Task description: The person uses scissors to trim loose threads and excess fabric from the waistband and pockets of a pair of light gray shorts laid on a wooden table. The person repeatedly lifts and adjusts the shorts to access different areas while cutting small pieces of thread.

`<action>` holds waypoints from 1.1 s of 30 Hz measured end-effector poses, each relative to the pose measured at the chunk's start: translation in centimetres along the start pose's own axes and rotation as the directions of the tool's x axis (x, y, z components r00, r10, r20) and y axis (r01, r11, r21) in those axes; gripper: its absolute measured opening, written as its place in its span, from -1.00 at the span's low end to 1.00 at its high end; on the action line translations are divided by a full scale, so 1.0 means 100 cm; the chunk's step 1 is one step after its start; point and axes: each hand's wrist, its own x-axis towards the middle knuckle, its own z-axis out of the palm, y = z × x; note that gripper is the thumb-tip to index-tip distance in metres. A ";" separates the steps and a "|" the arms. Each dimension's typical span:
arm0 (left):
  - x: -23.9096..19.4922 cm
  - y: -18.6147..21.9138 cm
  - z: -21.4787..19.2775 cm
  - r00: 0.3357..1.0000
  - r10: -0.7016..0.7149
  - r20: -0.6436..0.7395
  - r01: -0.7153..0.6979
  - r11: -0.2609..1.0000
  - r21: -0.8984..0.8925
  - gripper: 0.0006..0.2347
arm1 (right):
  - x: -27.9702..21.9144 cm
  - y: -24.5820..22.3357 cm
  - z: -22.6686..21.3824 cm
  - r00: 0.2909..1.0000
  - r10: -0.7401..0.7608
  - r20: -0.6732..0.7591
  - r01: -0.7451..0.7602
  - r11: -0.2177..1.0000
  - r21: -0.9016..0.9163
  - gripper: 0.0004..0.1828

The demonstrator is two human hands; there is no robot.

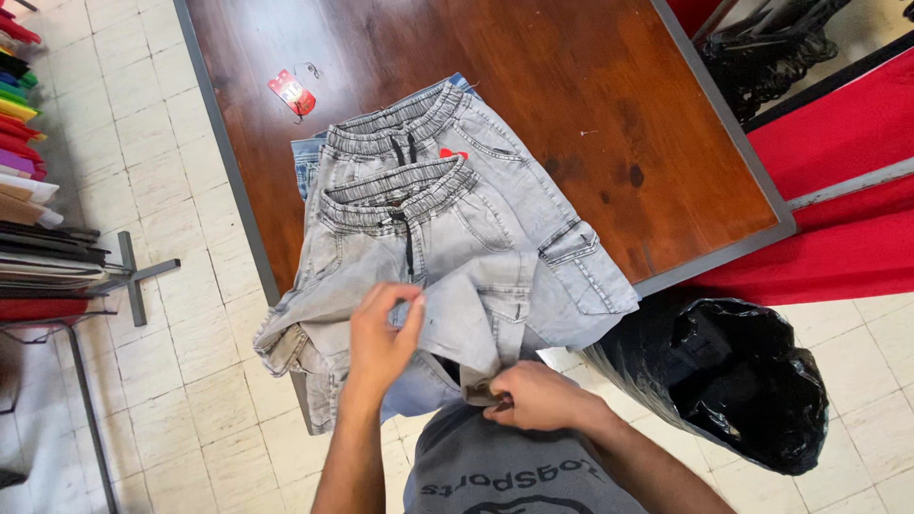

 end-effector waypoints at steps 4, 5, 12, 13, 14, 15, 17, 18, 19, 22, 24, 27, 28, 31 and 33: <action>0.033 -0.021 0.086 0.984 0.082 0.157 -0.099 0.990 0.105 -0.82 | 0.010 0.091 -0.005 0.860 -0.084 -0.504 0.234 0.941 0.243 -0.31; 0.038 -0.015 0.103 0.959 0.018 0.283 -0.073 0.980 0.183 -0.80 | 0.022 0.112 -0.015 0.797 -0.038 -0.602 0.158 0.976 0.148 -0.40; -0.007 -0.073 0.172 0.926 -0.033 0.377 -0.261 0.664 0.701 -0.84 | 0.066 0.154 -0.014 0.778 -0.288 -0.558 0.177 0.953 -0.246 -0.29; -0.005 -0.078 0.170 0.931 -0.019 0.365 -0.261 0.664 0.700 -0.84 | 0.067 0.152 -0.011 0.772 -0.297 -0.561 0.174 0.949 -0.264 -0.29; -0.005 -0.084 0.166 0.936 -0.168 0.308 -0.053 0.800 0.598 -0.82 | 0.069 0.149 -0.006 0.795 -0.275 -0.541 0.141 0.951 -0.277 -0.30; -0.005 -0.091 0.163 0.905 -0.318 0.282 0.164 0.873 0.459 -0.78 | 0.072 0.147 0.000 0.815 -0.251 -0.522 0.107 0.951 -0.290 -0.30; 0.010 -0.069 0.145 0.928 -0.307 0.210 0.272 0.945 0.180 -0.83 | 0.076 0.144 0.001 0.746 -0.321 -0.584 0.204 0.944 -0.258 -0.54; 0.014 -0.060 0.133 0.937 -0.319 0.144 0.336 0.935 -0.115 -0.62 | 0.080 0.141 0.006 0.665 -0.373 -0.647 0.305 0.926 -0.221 -0.68; 0.018 -0.051 0.124 0.936 -0.322 0.141 0.338 0.934 -0.114 -0.62 | 0.072 0.128 -0.006 0.666 -0.375 -0.645 0.308 0.926 -0.220 -0.68; 0.031 -0.024 0.102 0.896 -0.424 -0.132 0.419 0.906 -0.068 -0.69 | 0.049 0.093 -0.049 0.465 -0.497 -0.733 0.575 0.799 -0.177 -0.57; 0.038 -0.003 0.088 0.931 -0.173 -0.322 0.154 0.985 -0.083 -0.77 | 0.039 0.067 -0.082 0.298 -0.460 -0.837 0.620 0.760 -0.197 -0.54; 0.031 0.082 0.068 0.904 0.218 -0.367 -0.235 0.972 0.000 -0.87 | 0.017 0.031 -0.144 0.284 -0.277 -0.918 0.614 0.788 -0.047 -0.52; 0.024 0.090 0.066 0.905 0.207 -0.370 -0.221 0.975 0.006 -0.87 | 0.013 0.021 -0.155 0.295 -0.278 -0.914 0.621 0.783 -0.038 -0.52; 0.021 0.097 0.062 0.971 0.241 -0.002 -0.240 0.968 0.076 -0.37 | 0.015 0.000 -0.183 0.270 -0.304 -0.914 0.662 0.747 -0.053 -0.47; 0.021 0.082 0.067 0.937 0.333 -0.105 -0.283 0.899 0.334 -0.64 | 0.026 0.001 -0.175 0.306 -0.386 -0.870 0.653 0.750 -0.103 -0.47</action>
